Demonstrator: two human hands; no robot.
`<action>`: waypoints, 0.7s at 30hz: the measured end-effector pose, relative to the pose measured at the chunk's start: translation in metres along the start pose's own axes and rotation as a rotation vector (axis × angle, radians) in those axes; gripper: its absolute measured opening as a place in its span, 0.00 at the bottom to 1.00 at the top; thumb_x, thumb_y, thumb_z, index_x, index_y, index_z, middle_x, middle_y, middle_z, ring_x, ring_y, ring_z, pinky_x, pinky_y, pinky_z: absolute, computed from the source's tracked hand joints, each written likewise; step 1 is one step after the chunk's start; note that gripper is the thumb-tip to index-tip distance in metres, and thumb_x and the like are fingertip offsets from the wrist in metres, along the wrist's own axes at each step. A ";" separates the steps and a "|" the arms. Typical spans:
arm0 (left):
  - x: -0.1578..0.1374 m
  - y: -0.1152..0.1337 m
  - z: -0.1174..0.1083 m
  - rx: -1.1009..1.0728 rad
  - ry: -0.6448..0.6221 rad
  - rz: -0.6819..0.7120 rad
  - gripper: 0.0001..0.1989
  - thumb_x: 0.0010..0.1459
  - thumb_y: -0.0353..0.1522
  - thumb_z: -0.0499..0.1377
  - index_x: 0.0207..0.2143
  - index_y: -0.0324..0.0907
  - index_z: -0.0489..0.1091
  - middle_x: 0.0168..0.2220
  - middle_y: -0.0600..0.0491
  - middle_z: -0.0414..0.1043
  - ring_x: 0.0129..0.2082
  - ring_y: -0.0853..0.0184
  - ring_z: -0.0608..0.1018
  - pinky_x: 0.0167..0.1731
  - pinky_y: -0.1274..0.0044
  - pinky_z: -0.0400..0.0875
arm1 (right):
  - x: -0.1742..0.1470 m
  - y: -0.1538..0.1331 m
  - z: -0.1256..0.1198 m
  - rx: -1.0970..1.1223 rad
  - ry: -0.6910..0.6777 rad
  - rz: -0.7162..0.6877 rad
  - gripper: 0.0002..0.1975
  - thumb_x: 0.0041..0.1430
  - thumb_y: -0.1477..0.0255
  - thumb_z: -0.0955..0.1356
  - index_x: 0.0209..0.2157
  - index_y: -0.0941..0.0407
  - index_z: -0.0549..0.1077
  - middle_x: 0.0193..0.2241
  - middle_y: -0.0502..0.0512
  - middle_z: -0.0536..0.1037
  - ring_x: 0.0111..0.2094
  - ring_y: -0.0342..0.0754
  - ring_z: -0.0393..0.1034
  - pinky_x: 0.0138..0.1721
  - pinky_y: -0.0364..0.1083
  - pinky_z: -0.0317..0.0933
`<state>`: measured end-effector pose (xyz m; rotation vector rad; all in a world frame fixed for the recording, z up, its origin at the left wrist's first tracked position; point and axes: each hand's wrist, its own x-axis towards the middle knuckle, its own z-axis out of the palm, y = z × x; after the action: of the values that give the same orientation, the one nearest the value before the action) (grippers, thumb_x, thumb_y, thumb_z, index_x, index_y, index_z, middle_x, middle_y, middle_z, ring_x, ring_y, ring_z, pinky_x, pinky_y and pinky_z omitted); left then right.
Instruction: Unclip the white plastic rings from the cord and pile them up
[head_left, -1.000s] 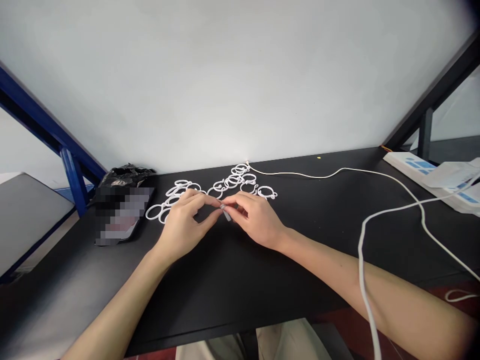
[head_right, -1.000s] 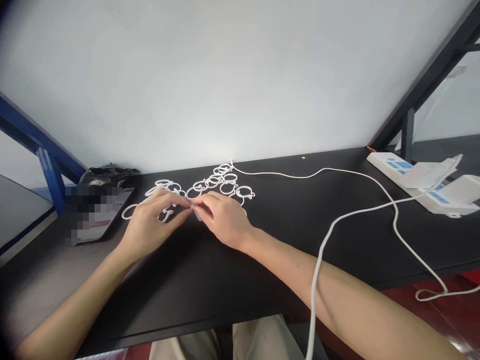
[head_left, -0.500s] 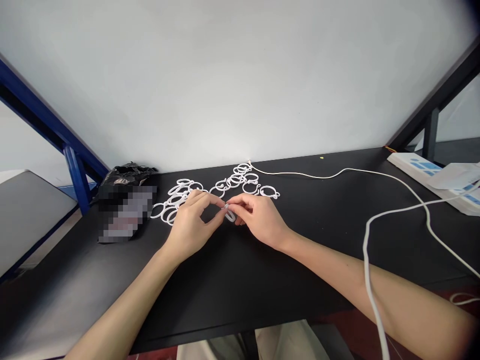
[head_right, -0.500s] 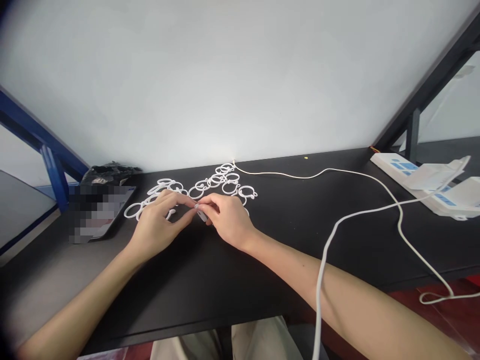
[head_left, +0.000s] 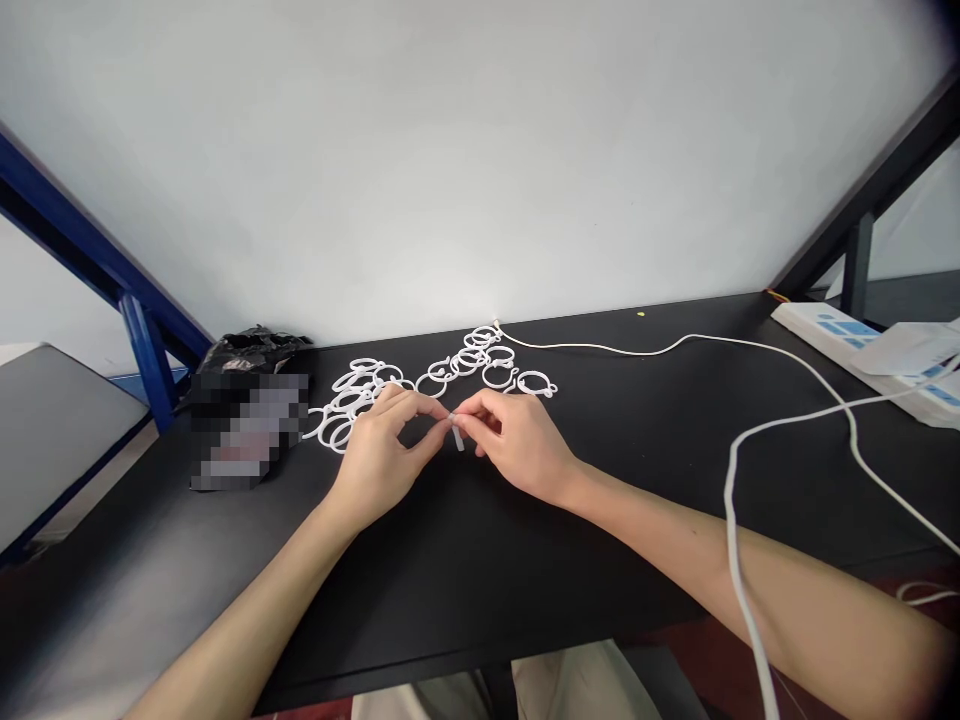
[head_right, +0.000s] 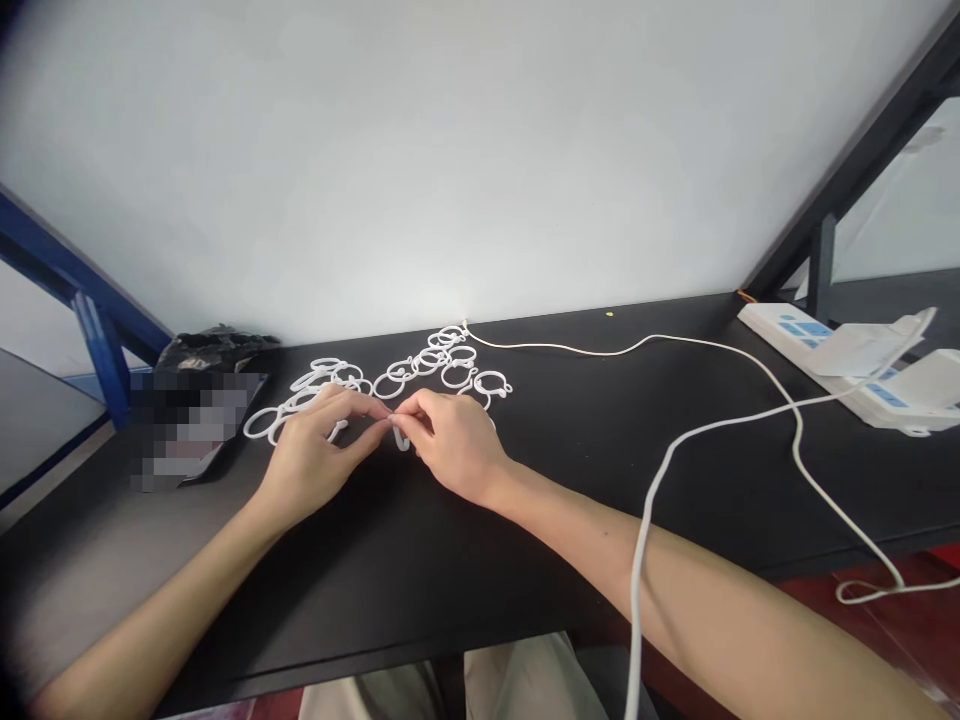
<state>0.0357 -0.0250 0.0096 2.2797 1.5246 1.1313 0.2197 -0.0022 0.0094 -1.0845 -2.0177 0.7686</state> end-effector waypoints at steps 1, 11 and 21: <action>0.000 0.000 0.000 -0.002 0.002 -0.004 0.03 0.60 0.32 0.59 0.34 0.46 0.72 0.33 0.56 0.74 0.36 0.66 0.72 0.36 0.75 0.67 | 0.000 0.000 0.000 0.007 0.000 0.009 0.09 0.64 0.68 0.66 0.32 0.55 0.75 0.24 0.47 0.78 0.22 0.40 0.70 0.28 0.41 0.61; -0.003 0.012 0.000 -0.056 -0.073 -0.045 0.11 0.59 0.33 0.59 0.45 0.46 0.65 0.44 0.55 0.73 0.42 0.66 0.75 0.43 0.73 0.70 | 0.001 -0.003 0.001 0.257 0.016 0.040 0.08 0.64 0.67 0.65 0.38 0.54 0.76 0.30 0.47 0.79 0.22 0.38 0.71 0.27 0.40 0.65; 0.007 -0.032 -0.004 0.368 0.074 0.079 0.07 0.64 0.31 0.53 0.37 0.42 0.71 0.35 0.51 0.74 0.38 0.61 0.70 0.40 0.70 0.68 | 0.003 0.006 0.004 -0.114 0.001 -0.152 0.05 0.63 0.71 0.66 0.36 0.55 0.75 0.33 0.50 0.79 0.39 0.47 0.69 0.47 0.50 0.63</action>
<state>0.0111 -0.0053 -0.0010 2.5763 1.8162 1.0345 0.2179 0.0029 0.0034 -0.9807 -2.1369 0.5806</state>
